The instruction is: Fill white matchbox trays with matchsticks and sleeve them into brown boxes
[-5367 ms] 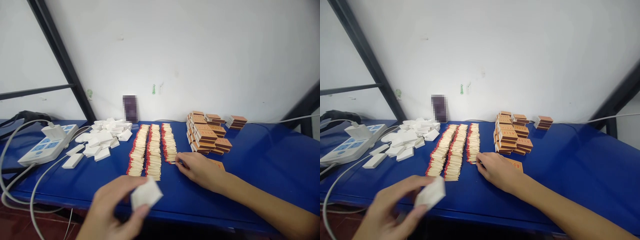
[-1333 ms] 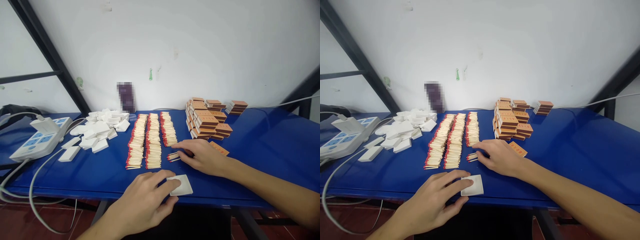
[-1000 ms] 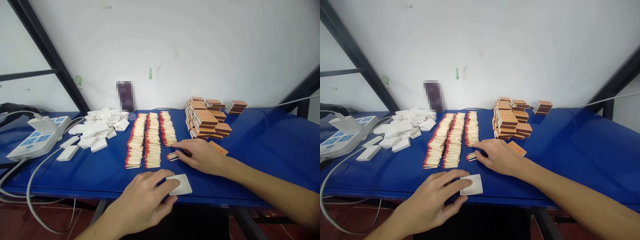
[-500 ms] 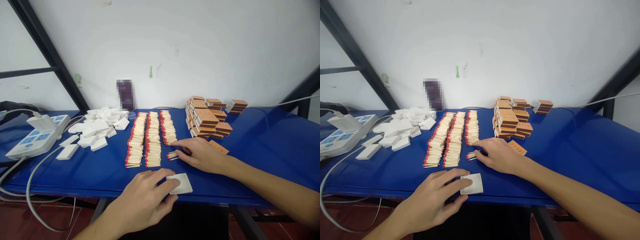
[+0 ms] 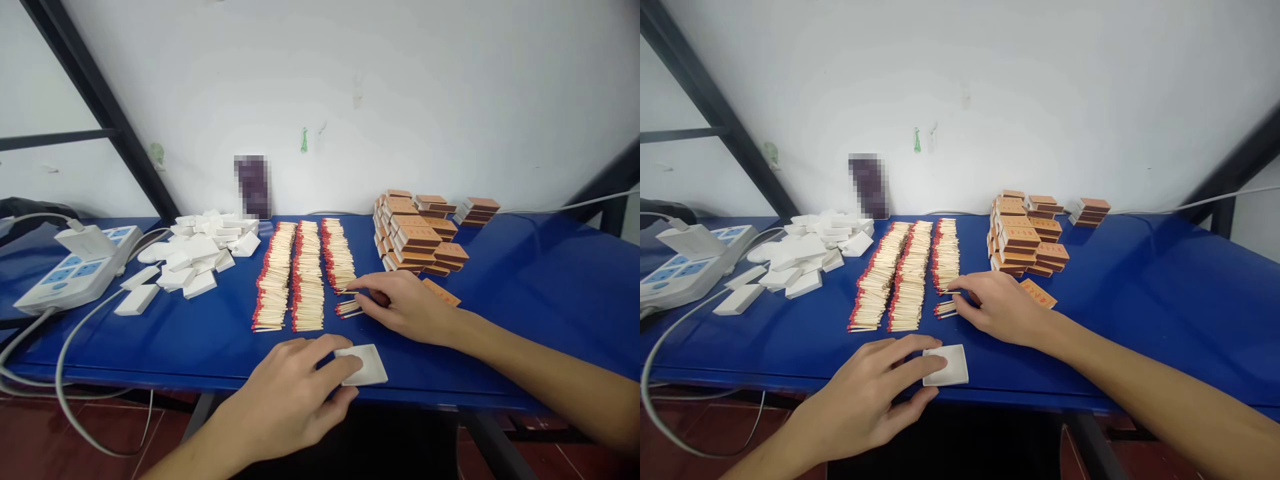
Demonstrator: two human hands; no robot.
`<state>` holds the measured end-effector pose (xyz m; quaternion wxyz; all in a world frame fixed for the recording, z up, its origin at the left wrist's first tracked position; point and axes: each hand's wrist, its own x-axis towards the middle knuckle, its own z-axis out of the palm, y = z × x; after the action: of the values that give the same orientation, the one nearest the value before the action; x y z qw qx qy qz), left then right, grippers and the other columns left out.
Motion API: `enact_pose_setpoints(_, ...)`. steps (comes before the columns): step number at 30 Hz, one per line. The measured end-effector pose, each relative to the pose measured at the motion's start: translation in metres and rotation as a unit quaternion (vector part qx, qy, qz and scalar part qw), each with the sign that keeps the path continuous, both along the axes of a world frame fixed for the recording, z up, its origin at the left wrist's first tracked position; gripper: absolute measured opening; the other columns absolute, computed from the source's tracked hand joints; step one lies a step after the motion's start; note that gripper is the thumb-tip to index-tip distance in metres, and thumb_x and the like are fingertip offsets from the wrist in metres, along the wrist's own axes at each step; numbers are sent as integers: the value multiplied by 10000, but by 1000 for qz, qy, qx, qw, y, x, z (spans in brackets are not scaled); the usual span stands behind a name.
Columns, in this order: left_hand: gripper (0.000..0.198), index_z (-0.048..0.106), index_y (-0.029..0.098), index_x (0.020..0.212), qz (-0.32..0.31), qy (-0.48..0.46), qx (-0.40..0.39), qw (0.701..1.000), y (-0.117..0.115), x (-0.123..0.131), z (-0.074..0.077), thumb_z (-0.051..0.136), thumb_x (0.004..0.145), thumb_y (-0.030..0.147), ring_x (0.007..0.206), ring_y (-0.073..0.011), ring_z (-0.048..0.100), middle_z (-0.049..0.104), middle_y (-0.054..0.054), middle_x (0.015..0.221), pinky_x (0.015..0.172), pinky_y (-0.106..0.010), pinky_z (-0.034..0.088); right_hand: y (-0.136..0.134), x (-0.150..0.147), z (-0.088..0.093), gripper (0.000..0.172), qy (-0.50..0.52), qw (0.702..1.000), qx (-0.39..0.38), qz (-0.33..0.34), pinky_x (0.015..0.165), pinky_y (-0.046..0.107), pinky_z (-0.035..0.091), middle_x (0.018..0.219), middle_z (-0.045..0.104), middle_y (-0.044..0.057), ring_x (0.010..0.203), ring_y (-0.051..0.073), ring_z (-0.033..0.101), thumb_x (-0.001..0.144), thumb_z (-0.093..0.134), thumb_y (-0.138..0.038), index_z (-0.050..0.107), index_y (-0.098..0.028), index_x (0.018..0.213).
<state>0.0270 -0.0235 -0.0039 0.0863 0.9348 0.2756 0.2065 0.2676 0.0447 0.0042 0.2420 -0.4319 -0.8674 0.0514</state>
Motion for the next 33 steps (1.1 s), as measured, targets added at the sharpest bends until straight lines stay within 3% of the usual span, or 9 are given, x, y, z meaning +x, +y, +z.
enact_pose_setpoints(12, 231, 536, 251, 1220, -1, 2, 5, 1000, 0, 0, 1, 514, 992, 224, 982, -247, 687, 633, -49, 1238, 766, -396, 596, 1, 1, -1, 265, -7, 1000, -14, 15, 570, 256, 368, 692, 693, 16, 541, 130, 547, 920, 498, -221, 746, -177, 1000)
enact_pose_setpoints(18, 218, 557, 243, 1208, 2, 2, 11, 1000, 0, 1, 3, 490, 1001, 231, 978, -232, 688, 630, -56, 1245, 767, -360, 587, 3, 3, -2, 247, -17, 1000, 1, -16, 548, 259, 332, 623, 637, -2, 513, 126, 504, 933, 496, -240, 737, -187, 948)
enact_pose_setpoints(28, 225, 540, 251, 1216, 3, 6, 10, 1000, -1, 1, 2, 505, 994, 228, 958, -240, 685, 627, -52, 1263, 746, -382, 589, 11, 1, 1, 235, -38, 997, -63, 1, 580, 252, 337, 665, 641, -8, 568, 133, 532, 971, 480, -230, 710, -203, 1008)
enact_pose_setpoints(33, 226, 544, 245, 1216, 0, 2, 10, 1000, -1, 0, 0, 505, 994, 227, 955, -239, 684, 631, -56, 1251, 749, -387, 593, 14, -1, 4, 207, -41, 996, -72, 9, 585, 250, 317, 667, 620, -15, 567, 129, 514, 976, 465, -228, 665, -199, 929)
